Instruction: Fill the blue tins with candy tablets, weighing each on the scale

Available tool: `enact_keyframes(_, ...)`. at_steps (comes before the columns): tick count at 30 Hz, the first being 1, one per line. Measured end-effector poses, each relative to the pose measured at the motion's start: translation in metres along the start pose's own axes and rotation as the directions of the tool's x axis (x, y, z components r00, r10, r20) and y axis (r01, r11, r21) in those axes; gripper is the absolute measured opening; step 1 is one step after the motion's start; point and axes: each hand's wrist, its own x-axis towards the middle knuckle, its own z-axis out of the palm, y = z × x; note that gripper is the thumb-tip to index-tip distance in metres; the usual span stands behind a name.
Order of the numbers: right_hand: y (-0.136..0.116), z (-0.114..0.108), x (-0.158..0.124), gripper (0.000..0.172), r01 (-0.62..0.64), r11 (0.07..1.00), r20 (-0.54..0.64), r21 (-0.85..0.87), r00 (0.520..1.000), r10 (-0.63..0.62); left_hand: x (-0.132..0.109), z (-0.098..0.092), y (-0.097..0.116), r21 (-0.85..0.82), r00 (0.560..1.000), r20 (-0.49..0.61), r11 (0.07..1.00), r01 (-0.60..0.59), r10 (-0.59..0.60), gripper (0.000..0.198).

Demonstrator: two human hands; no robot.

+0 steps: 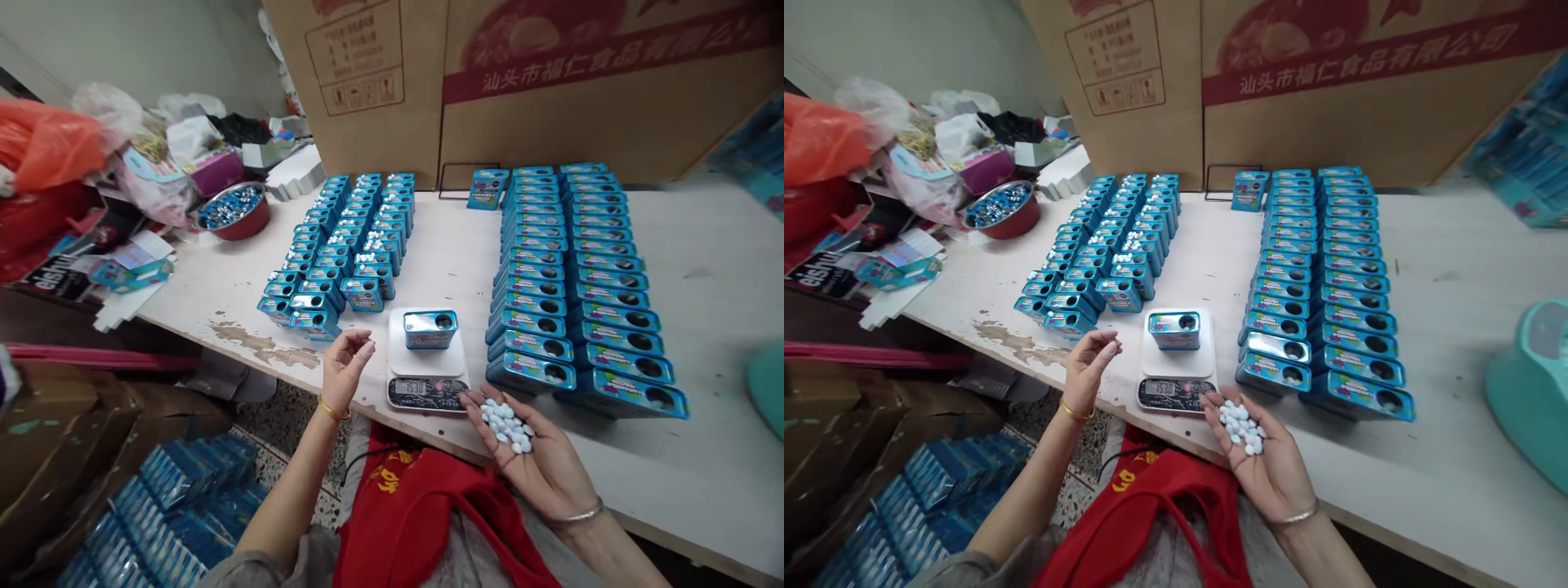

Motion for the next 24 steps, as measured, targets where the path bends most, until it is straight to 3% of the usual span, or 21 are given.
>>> enact_keyframes(5, -0.001, -0.002, 0.003, 0.027, -0.014, 1.000, 0.002, 0.008, 1.000, 0.014, 0.005, 0.007, -0.003, 0.095, 0.995, 0.087, 0.993, -0.065, 0.057, 0.028)
enact_keyframes(9, -0.001, -0.002, 0.008, 0.025, -0.033, 0.999, 0.022, 0.011, 0.999, 0.032, 0.013, 0.016, 0.003, 0.276, 0.969, 0.165, 0.934, -0.227, 0.186, 0.049)
enact_keyframes(12, 0.000, 0.004, 0.009, 0.024, -0.045, 0.999, 0.082, 0.015, 0.996, 0.044, 0.013, 0.028, 0.019, 0.431, 0.898, 0.235, 0.788, -0.440, 0.372, 0.057)
enact_keyframes(14, 0.000, 0.010, 0.010, 0.024, -0.057, 0.998, 0.140, 0.013, 0.989, 0.055, 0.007, 0.039, 0.033, 0.458, 0.804, 0.385, 0.663, -0.592, 0.453, 0.049)
enact_keyframes(17, 0.002, 0.020, 0.013, 0.024, -0.070, 0.997, 0.215, 0.027, 0.975, 0.062, -0.004, 0.057, 0.050, 0.367, 0.635, 0.704, 0.602, -0.709, 0.319, 0.035)
enact_keyframes(19, 0.004, 0.026, 0.015, 0.024, -0.071, 0.996, 0.226, 0.052, 0.972, 0.058, -0.009, 0.066, 0.055, 0.347, 0.567, 0.801, 0.624, -0.700, 0.191, 0.031)
enact_keyframes(24, 0.008, 0.034, 0.017, 0.025, -0.106, 0.991, 0.209, 0.079, 0.974, 0.088, -0.008, 0.075, 0.048, 0.369, 0.572, 0.812, 0.655, -0.659, 0.118, 0.021)
